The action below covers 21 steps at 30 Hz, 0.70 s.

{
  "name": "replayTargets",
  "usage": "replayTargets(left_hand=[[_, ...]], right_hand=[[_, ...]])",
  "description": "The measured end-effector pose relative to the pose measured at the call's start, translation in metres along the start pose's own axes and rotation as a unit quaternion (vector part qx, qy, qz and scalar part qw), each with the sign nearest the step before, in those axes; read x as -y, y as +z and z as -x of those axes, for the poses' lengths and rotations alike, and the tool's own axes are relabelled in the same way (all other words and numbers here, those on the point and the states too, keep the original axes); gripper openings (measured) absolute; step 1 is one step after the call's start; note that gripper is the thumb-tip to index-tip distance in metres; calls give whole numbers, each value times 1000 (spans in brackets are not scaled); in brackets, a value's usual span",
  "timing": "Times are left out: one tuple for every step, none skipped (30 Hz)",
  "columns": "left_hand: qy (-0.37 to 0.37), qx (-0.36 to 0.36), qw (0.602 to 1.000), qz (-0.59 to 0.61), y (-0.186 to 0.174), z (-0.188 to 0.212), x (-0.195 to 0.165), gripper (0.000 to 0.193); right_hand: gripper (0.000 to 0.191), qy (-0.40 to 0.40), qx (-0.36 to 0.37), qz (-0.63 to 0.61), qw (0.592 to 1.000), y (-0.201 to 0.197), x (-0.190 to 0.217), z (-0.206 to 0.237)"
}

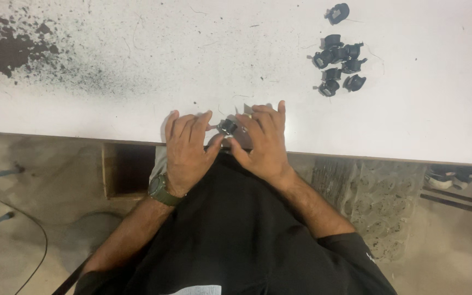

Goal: The person sits at a white workbench and assembles small black plastic components by hand, pressing pieces together and setting each finished assembly onto the table where a pile of completed parts accumulates. Trays holding more of the black parts are visible on the bench.

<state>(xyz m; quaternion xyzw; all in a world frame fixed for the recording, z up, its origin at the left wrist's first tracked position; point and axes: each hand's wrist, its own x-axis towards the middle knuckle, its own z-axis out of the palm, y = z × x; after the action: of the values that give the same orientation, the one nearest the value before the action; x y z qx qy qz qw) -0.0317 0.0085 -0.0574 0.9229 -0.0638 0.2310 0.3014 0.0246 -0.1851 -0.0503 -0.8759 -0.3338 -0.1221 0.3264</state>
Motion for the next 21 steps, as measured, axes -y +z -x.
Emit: replayTargets(left_hand=[[-9, -5, 1000, -11, 1, -1, -2, 34], [-17, -8, 1000, -22, 1, -1, -3, 27], [-8, -16, 1000, -16, 0, -1, -5, 23], [0, -24, 1000, -11, -1, -1, -6, 20], [7, -32, 999, -5, -2, -2, -6, 18], [10, -33, 999, 12, -3, -2, -6, 17], [12, -34, 999, 28, -4, -3, -6, 17], [12, -35, 998, 45, -6, -3, -5, 17], [14, -30, 998, 62, -7, -4, -4, 17], [19, -27, 996, 78, -7, -6, -1, 17], [26, -25, 995, 94, -8, -8, 1, 17], [37, -16, 996, 82, -8, -9, 3, 17], [48, -6, 996, 71, -9, -11, 4, 16], [58, 5, 996, 60, -9, -12, 5, 16], [81, 8, 996, 35, -9, -14, 6, 16], [103, 11, 995, 10, -8, -15, 6, 15], [124, 13, 992, -16, -8, -16, 6, 15], [134, 25, 991, -8, -8, -16, 5, 15], [146, 36, 989, 0, -8, -17, 5, 14], [155, 46, 987, 7, -8, -18, 4, 14], [133, 55, 989, 20, -8, -19, 3, 14]], right_hand=[[50, 5, 14, 4, 1000, 1, 0, -2], [47, 6, 17, 14, 1000, 2, 0, -4], [44, 7, 19, 25, 999, 4, 0, -5], [42, 9, 22, 35, 999, 5, 0, -5], [41, 2, 25, 35, 999, 5, -1, -5], [41, -3, 28, 33, 999, 5, -2, -4], [41, -9, 34, 31, 999, 5, -3, -3], [40, -7, 35, 25, 999, 5, -3, -1], [40, -6, 36, 19, 999, 6, -3, 0], [39, -7, 34, 14, 999, 6, -4, 0], [38, -5, 35, 11, 999, 7, -4, 1], [37, -2, 35, 10, 999, 7, -5, 1], [36, 1, 34, 9, 999, 7, -5, 1], [36, 2, 34, 6, 999, 7, -6, 1], [36, 2, 35, 4, 999, 6, -6, 0], [36, 3, 36, 0, 999, 6, -6, 0], [37, 0, 39, 1, 999, 6, -6, 0], [37, -4, 41, 2, 999, 5, -7, 0], [38, -9, 44, 3, 999, 5, -7, 0], [38, -16, 56, -1, 998, 4, -8, 0], [38, -24, 69, -7, 997, 3, -8, 0]])
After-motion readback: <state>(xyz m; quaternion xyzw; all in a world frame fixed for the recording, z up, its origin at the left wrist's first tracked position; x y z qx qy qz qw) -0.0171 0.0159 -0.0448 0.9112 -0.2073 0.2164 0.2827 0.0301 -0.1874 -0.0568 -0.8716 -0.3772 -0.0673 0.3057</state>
